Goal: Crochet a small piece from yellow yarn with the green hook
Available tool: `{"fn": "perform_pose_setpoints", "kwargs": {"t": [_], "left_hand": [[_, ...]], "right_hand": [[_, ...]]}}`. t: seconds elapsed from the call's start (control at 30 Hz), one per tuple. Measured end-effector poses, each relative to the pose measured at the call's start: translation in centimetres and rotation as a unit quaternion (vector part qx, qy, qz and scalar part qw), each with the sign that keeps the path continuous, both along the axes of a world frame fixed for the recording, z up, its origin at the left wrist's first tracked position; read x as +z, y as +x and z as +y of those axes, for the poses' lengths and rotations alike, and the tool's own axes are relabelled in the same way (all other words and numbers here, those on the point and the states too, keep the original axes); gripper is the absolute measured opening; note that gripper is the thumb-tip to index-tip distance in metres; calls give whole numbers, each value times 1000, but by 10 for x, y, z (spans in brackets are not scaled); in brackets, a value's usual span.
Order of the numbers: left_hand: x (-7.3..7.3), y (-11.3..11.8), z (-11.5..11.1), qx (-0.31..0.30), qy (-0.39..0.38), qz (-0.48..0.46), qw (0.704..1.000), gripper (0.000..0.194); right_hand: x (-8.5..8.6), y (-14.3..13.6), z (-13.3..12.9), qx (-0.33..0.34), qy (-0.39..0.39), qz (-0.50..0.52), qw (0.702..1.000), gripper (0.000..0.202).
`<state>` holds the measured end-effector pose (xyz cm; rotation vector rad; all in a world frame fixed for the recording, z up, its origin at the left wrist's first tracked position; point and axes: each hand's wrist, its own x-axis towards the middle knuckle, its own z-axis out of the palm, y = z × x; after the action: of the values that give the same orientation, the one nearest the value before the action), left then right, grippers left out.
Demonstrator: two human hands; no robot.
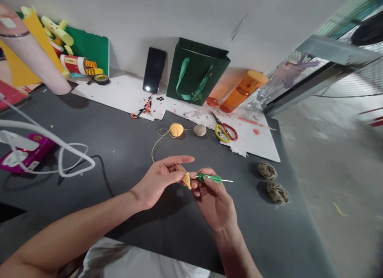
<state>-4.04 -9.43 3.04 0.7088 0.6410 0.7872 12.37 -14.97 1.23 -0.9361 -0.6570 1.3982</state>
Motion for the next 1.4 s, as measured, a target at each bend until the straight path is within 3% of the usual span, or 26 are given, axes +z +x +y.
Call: {"fn": "perform_pose_setpoints", "kwargs": {"t": [0.2,0.43,0.77,0.93,1.27,1.4], "left_hand": [[0,0,-1,5,8,-2,1000,30],[4,-1,-2,12,23,14,1000,29],[0,0,-2,5,32,13,999,29],[1,0,-3,-4,21,6,1000,32],[2,1,-4,-17,27,16,999,36],[1,2,-5,-27,25,16,999,36]], "right_hand": [[9,-3,-2,-31,-72,61,995,15],[8,0,-3,-87,-48,31,995,13],[11,-4,0,-66,-48,49,995,21],[9,-7,-2,-61,-14,-2,998,23],[3,-12,-7,-139,52,-127,981,21],[1,-10,-9,-113,52,-182,975,23]]}}
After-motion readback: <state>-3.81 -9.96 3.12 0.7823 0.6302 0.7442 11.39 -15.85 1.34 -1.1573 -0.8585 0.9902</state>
